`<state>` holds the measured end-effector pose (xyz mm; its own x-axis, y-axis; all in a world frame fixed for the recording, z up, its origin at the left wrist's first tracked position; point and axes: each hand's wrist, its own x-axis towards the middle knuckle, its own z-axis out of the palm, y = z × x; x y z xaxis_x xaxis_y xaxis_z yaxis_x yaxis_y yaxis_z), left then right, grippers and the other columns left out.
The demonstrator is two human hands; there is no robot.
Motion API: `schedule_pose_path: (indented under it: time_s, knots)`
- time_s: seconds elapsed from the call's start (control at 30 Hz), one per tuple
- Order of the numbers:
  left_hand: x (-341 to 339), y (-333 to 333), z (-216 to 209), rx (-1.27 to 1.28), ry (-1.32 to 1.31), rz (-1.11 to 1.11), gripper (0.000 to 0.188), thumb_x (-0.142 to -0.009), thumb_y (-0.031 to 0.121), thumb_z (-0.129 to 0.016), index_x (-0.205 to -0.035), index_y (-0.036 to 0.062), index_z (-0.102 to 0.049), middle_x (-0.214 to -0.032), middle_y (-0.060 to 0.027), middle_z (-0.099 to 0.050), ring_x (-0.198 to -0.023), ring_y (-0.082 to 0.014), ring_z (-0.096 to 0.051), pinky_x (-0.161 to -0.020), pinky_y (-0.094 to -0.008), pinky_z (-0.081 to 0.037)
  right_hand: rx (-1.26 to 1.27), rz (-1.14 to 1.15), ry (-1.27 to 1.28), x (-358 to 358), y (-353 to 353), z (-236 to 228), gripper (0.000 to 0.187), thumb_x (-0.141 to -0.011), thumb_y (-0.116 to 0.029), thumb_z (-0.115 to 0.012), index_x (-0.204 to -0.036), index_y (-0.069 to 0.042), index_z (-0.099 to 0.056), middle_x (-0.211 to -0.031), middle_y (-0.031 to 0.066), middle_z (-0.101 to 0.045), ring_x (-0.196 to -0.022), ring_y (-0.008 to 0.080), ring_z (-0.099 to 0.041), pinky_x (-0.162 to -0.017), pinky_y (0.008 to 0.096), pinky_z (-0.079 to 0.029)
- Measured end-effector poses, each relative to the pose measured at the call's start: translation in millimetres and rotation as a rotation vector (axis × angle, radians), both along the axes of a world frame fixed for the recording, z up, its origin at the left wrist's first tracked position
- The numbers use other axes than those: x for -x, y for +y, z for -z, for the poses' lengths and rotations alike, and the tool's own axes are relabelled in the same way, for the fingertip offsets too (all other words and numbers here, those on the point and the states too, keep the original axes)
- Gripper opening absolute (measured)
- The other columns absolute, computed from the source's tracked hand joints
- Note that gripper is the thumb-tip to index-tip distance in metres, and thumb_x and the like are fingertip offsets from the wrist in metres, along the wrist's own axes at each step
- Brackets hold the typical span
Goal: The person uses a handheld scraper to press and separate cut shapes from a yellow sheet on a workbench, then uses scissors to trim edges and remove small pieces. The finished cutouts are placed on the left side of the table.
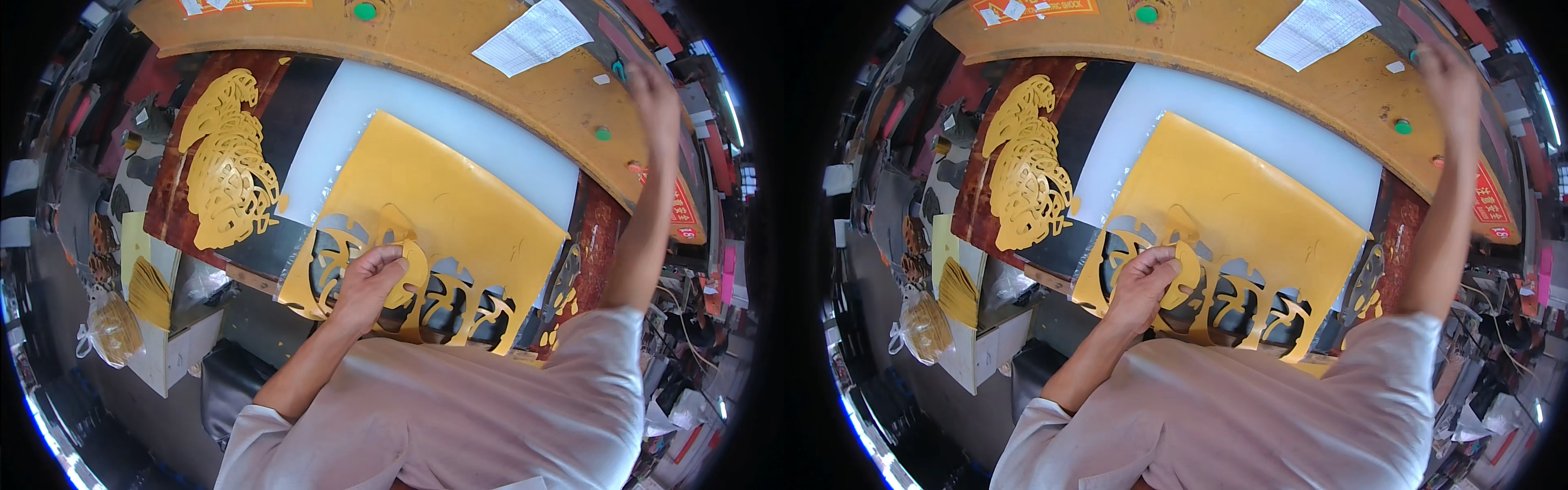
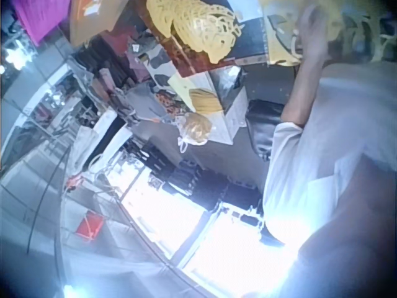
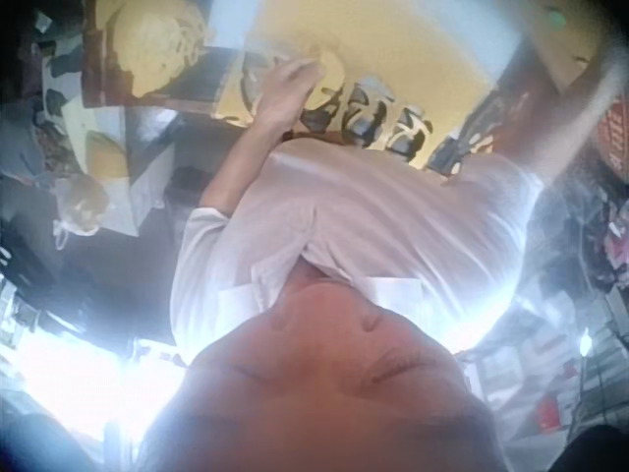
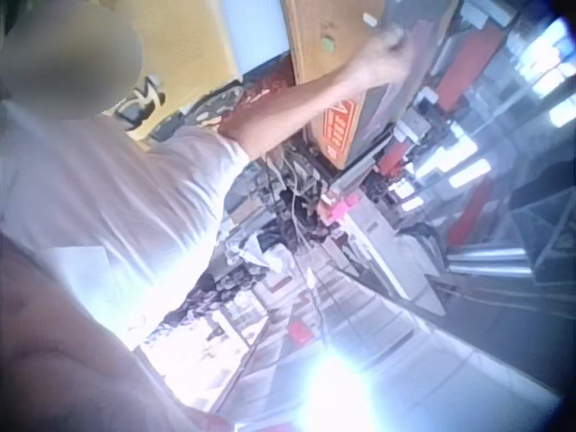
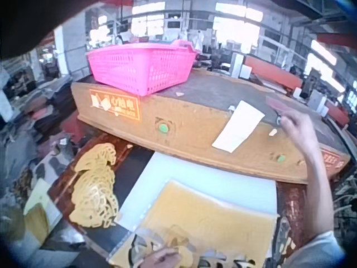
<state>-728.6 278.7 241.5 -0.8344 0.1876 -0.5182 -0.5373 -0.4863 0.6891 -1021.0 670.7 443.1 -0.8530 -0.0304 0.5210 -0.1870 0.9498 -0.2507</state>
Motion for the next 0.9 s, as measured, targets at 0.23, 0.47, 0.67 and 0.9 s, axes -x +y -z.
schedule_pose_path:
  time_s: [0.23,0.47,0.67,0.9]
  knots:
    - [2.2,22.5,14.3,0.178,0.040,0.050,0.011,-0.102,0.003,-0.064,-0.111,-0.0025,-0.066,-0.099,-0.0032,-0.069,-0.088,-0.0094,-0.065,-0.079,-0.0279,-0.057,1.095,-0.487,-1.407,-228.9,-154.1,184.7,0.018,-0.098,-0.016,-0.078,-0.103,0.002,-0.075,-0.086,0.0014,-0.071,-0.082,0.0106,-0.067,-0.073,0.0318,-0.056]
    - [6.8,29.4,23.4,0.282,-0.054,0.178,0.009,-0.100,0.005,-0.064,-0.101,0.0074,-0.056,-0.086,-0.0006,-0.060,-0.065,-0.0060,-0.051,-0.049,-0.0265,-0.041,0.748,-0.451,-0.944,-274.8,-169.5,199.2,0.015,-0.100,-0.011,-0.070,-0.102,0.003,-0.073,-0.082,0.0044,-0.069,-0.076,0.0145,-0.069,-0.067,0.0351,-0.056]
    - [8.8,14.5,27.5,0.193,-0.169,0.253,0.011,-0.101,0.008,-0.066,-0.101,0.0109,-0.055,-0.083,-0.0003,-0.056,-0.053,-0.0064,-0.046,-0.042,-0.0265,-0.034,1.357,-0.416,-1.234,-293.9,-169.1,236.6,0.026,-0.105,-0.016,-0.068,-0.123,0.003,-0.067,-0.093,0.0038,-0.071,-0.082,0.0145,-0.071,-0.076,0.0312,-0.062]
    - [6.9,7.6,49.8,0.616,0.472,0.404,0.007,-0.105,0.005,-0.057,-0.108,0.0060,-0.051,-0.088,-0.0030,-0.061,-0.054,-0.0102,-0.052,-0.046,-0.0297,-0.043,1.366,-0.072,-1.140,-312.7,-192.1,217.8,0.023,-0.103,-0.023,-0.075,-0.094,-0.004,-0.067,-0.075,0.0026,-0.069,-0.063,0.0111,-0.068,-0.054,0.0265,-0.054]
